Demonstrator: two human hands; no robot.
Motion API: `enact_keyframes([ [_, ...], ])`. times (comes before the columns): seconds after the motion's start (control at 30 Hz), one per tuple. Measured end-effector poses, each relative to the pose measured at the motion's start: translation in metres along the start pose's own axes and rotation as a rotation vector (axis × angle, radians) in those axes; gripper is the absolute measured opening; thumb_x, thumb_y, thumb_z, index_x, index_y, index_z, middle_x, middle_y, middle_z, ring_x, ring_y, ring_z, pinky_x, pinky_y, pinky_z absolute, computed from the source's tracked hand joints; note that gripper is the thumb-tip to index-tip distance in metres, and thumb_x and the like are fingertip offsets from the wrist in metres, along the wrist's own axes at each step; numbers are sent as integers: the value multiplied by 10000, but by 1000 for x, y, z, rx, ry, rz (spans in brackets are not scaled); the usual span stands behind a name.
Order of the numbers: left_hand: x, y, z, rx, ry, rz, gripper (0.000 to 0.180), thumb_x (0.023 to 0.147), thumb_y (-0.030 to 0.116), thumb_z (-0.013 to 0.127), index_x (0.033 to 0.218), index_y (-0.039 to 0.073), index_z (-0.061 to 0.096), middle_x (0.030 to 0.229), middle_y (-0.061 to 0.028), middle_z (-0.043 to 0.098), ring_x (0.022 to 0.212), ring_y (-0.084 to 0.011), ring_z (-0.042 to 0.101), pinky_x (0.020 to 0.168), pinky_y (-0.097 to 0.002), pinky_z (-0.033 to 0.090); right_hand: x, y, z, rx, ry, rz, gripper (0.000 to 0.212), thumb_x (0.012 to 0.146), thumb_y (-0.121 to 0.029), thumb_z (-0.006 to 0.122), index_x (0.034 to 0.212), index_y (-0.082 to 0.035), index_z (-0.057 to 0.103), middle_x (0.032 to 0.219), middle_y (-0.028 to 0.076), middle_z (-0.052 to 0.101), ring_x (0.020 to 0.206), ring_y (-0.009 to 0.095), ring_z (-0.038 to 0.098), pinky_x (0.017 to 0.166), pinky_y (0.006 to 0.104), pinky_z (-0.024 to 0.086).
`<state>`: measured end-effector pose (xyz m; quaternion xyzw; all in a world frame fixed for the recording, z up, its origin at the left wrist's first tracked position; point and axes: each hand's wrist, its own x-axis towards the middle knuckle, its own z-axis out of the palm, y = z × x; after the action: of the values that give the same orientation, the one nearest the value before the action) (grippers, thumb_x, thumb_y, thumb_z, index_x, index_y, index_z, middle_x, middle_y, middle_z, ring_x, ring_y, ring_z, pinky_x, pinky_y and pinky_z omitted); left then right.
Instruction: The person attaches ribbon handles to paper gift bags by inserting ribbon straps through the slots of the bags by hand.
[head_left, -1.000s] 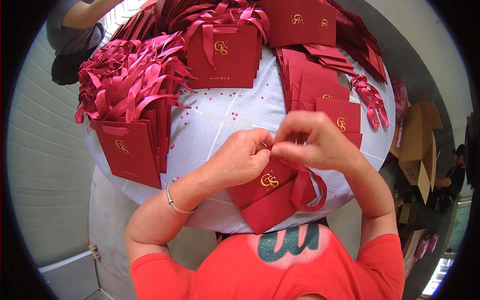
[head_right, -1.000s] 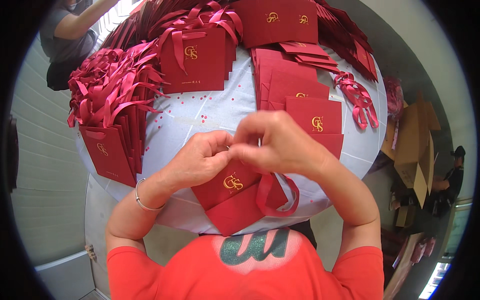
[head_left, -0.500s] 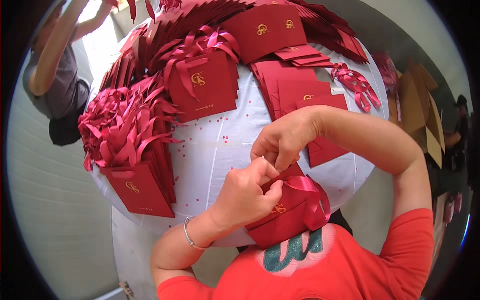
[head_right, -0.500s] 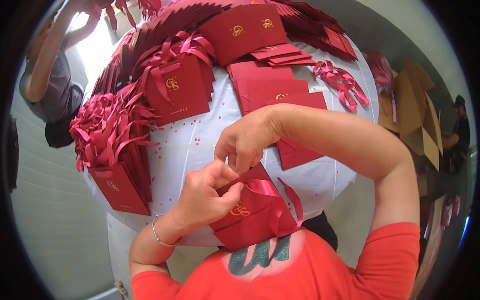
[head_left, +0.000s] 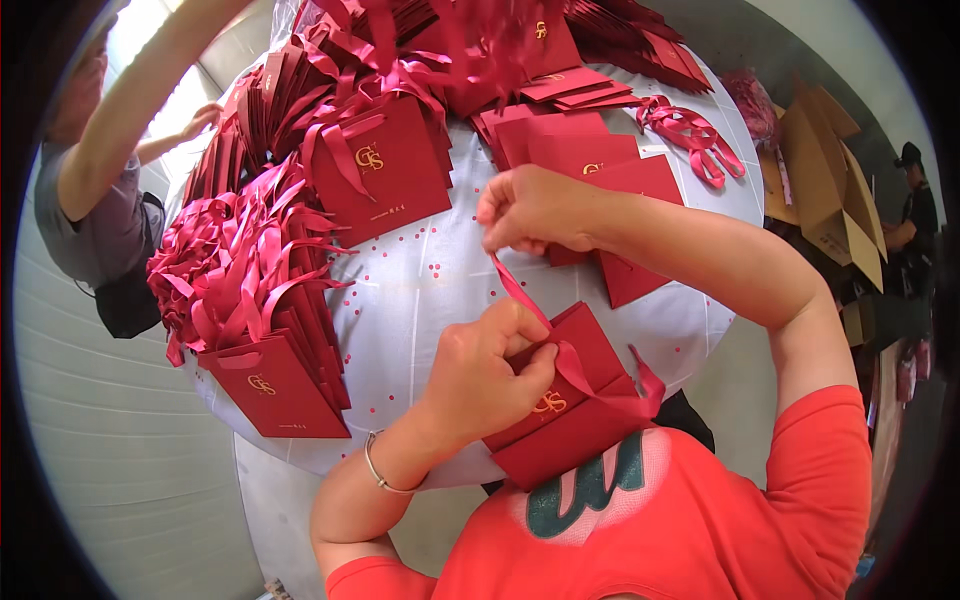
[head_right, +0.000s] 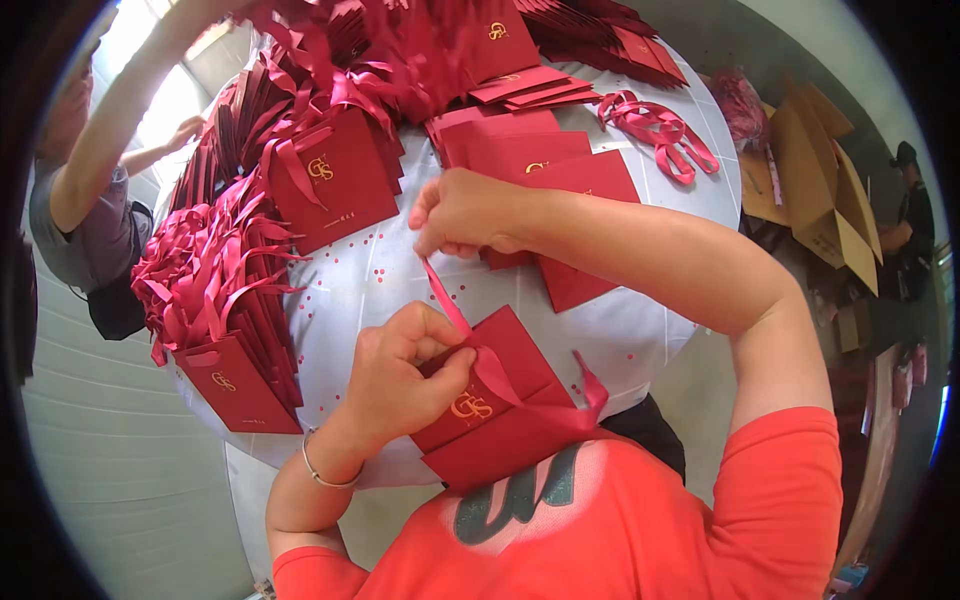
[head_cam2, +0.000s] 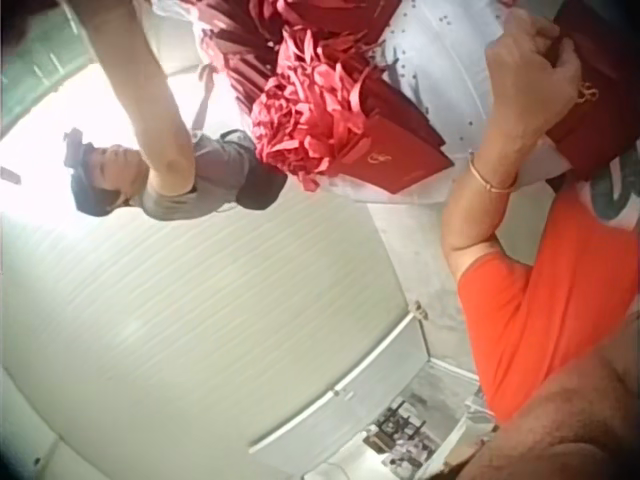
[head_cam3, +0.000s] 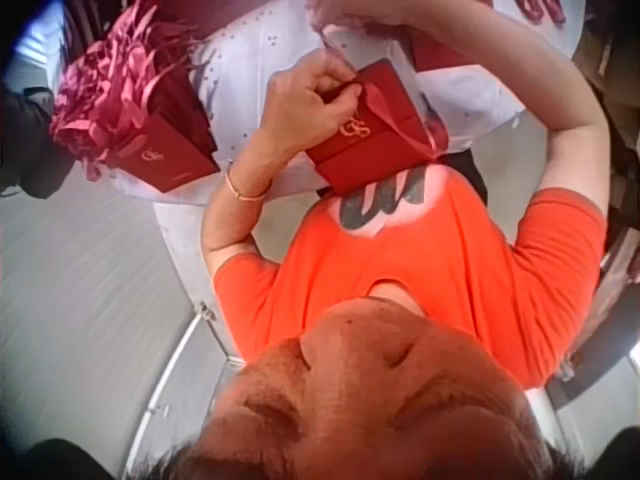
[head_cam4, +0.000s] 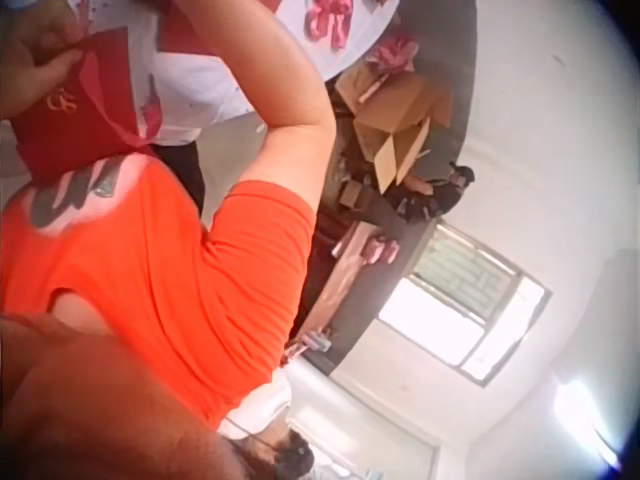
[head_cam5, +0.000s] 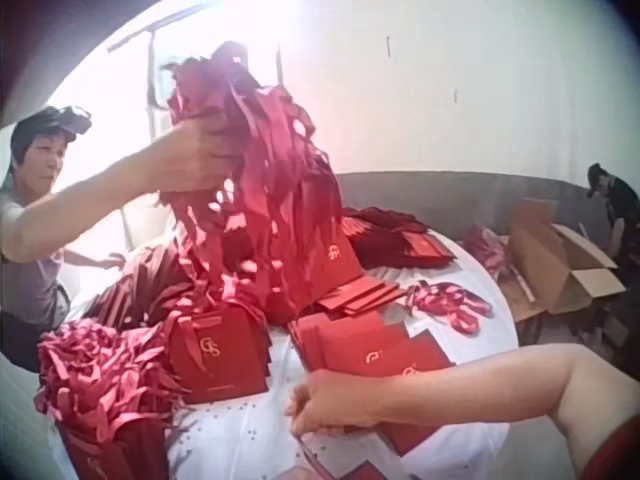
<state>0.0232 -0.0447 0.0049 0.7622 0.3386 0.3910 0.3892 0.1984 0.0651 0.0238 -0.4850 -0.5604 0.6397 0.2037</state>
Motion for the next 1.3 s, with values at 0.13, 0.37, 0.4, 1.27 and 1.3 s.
enact_keyframes([
  [0.13,5,1,-4,41,-33,-150,164,789,42,701,875,4,566,615,-134,643,557,-226,658,534,-315,484,-9,3,3,-192,128,-204,240,817,-121,730,972,10,601,809,78,650,570,121,546,518,283,447],
  [0.37,12,-29,-8,94,-50,-258,165,829,41,644,968,-35,598,665,-107,656,596,-164,582,552,-310,453,-121,43,12,-701,149,-574,467,762,-485,783,804,-35,668,749,113,641,683,275,643,595,373,504],
  [0.4,11,-31,-9,63,-55,-234,157,837,22,629,980,-37,598,630,-40,629,566,-42,487,506,-261,395,-138,46,22,-739,159,-561,472,747,-503,791,792,-50,664,743,102,618,677,277,635,599,388,507],
  [1.27,17,-46,-5,232,-175,-259,219,781,106,596,904,-47,692,695,-198,677,676,-328,682,663,-407,539,-160,-15,31,-760,450,-610,245,715,96,743,935,-2,696,751,50,648,658,90,588,574,230,452],
  [1.3,19,-46,-4,212,-164,-255,219,781,106,596,904,-47,692,695,-198,677,676,-328,682,663,-407,539,-156,-24,28,-873,471,-656,247,706,100,739,928,1,693,750,53,647,654,102,594,579,239,465],
])
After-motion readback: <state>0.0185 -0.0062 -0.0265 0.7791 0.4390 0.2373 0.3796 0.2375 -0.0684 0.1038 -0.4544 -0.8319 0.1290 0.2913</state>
